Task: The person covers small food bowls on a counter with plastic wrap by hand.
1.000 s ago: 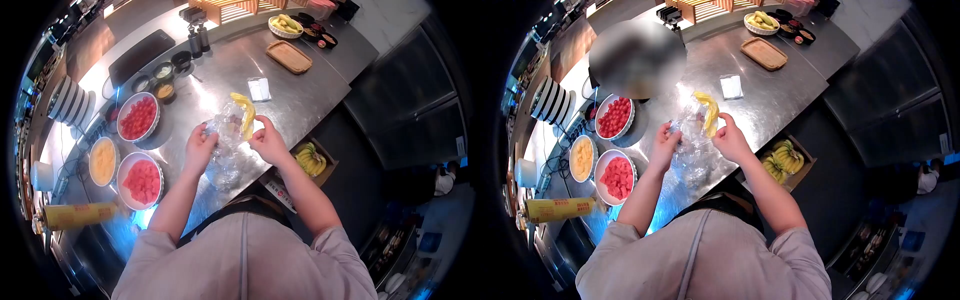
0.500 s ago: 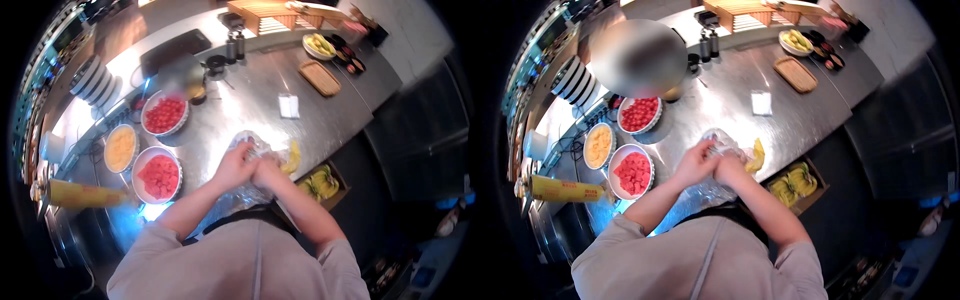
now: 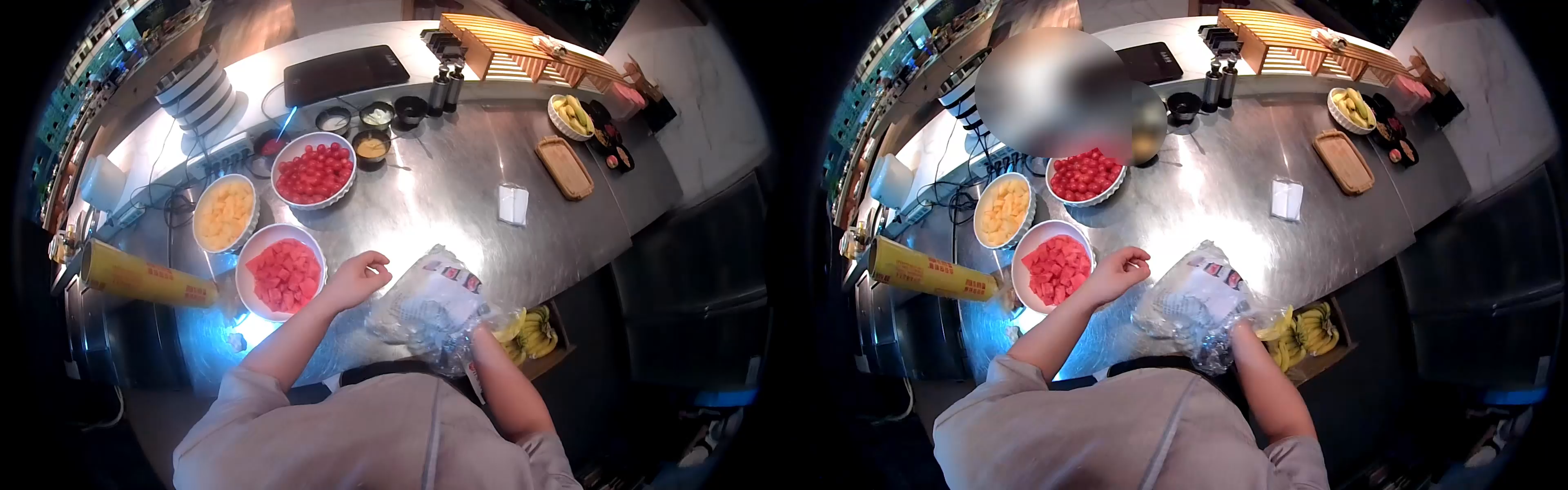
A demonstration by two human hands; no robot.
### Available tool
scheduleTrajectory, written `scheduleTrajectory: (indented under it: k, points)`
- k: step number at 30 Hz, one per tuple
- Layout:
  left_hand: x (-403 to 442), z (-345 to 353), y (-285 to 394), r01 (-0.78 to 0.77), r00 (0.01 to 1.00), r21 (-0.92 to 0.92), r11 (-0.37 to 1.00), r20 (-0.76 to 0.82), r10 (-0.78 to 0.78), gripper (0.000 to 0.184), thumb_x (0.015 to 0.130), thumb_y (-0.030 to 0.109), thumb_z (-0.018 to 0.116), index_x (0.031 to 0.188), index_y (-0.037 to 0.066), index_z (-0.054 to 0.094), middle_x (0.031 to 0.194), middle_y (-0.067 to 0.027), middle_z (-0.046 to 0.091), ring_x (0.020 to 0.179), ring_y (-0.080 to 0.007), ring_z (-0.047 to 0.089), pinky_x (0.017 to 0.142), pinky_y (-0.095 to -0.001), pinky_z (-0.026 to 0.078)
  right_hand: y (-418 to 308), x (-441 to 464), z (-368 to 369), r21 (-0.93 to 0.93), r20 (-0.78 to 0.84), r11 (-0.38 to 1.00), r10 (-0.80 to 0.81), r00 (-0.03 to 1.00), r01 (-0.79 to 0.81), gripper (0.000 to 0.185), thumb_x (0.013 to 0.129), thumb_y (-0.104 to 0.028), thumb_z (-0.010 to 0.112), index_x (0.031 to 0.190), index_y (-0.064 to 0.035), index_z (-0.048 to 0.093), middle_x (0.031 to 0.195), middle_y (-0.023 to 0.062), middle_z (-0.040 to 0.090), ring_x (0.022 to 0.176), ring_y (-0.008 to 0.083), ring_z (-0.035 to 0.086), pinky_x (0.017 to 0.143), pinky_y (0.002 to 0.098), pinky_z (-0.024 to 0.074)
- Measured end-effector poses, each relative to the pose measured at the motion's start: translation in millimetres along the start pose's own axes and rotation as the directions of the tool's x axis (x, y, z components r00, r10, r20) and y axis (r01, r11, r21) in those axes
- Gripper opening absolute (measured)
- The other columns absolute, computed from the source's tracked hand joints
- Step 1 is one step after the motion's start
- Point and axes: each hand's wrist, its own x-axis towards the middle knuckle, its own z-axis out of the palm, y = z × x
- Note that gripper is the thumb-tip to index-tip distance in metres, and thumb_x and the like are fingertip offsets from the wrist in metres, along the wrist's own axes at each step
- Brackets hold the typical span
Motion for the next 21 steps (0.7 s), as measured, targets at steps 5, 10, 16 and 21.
scheduleTrajectory:
  k: [5, 10, 16, 21]
  points:
    - [25.1, -11.2, -12.6, -0.027, 0.999, 0.122, 0.992, -0.039, 0.032, 0.043, 0.08, 0.028, 0.071, 0.113, 0.001, 0.063, 0.097, -0.0096, 0.067, 0.073, -0.0183, 0.065, 0.071, -0.0317, 0.051, -0.8, -15.7, 5.8, 0.018, -0.006, 1.0, 0.005, 1.0, -0.005, 0.044, 0.085, -0.021, 0.054, 0.127, -0.009, 0.059, 0.126, 0.0159, 0.061, 0.12, 0.0366, 0.053, 0.1, 0.0515, 0.0418]
    - [86.9, -59.0, 10.0, -0.143, 0.942, 0.722, 0.677, -0.111, 0.317, 0.048, 0.077, 0.033, 0.072, 0.113, 0.003, 0.064, 0.112, -0.0191, 0.063, 0.104, -0.0332, 0.06, 0.09, -0.0421, 0.049, -3.5, -35.5, 0.2, 0.042, -0.002, 0.998, 0.045, 0.999, -0.045, 0.044, 0.085, -0.021, 0.054, 0.127, -0.009, 0.06, 0.126, 0.0157, 0.061, 0.12, 0.0365, 0.053, 0.099, 0.0515, 0.0424]
    - [174.8, -123.0, 53.7, 0.032, 0.982, 0.965, 0.259, -0.079, 0.171, 0.066, 0.072, 0.053, 0.071, 0.119, 0.007, 0.061, 0.126, -0.0167, 0.055, 0.12, -0.034, 0.051, 0.1, -0.0504, 0.042, -11.7, -44.4, 3.2, 0.07, -0.008, 0.991, 0.114, 0.993, -0.113, 0.044, 0.084, -0.021, 0.054, 0.127, -0.009, 0.06, 0.127, 0.0155, 0.061, 0.12, 0.0363, 0.053, 0.098, 0.0514, 0.0432]
    - [235.4, -184.4, 47.7, 0.256, 0.959, 0.927, 0.274, -0.278, 0.045, 0.102, 0.068, 0.073, 0.066, 0.14, 0.004, 0.046, 0.151, -0.0178, 0.034, 0.141, -0.0347, 0.031, 0.109, -0.0608, 0.03, -26.6, -50.0, 10.5, 0.096, -0.016, 0.978, 0.188, 0.982, -0.186, 0.045, 0.084, -0.021, 0.055, 0.126, -0.0089, 0.06, 0.127, 0.0153, 0.061, 0.12, 0.0361, 0.053, 0.098, 0.0513, 0.0438]
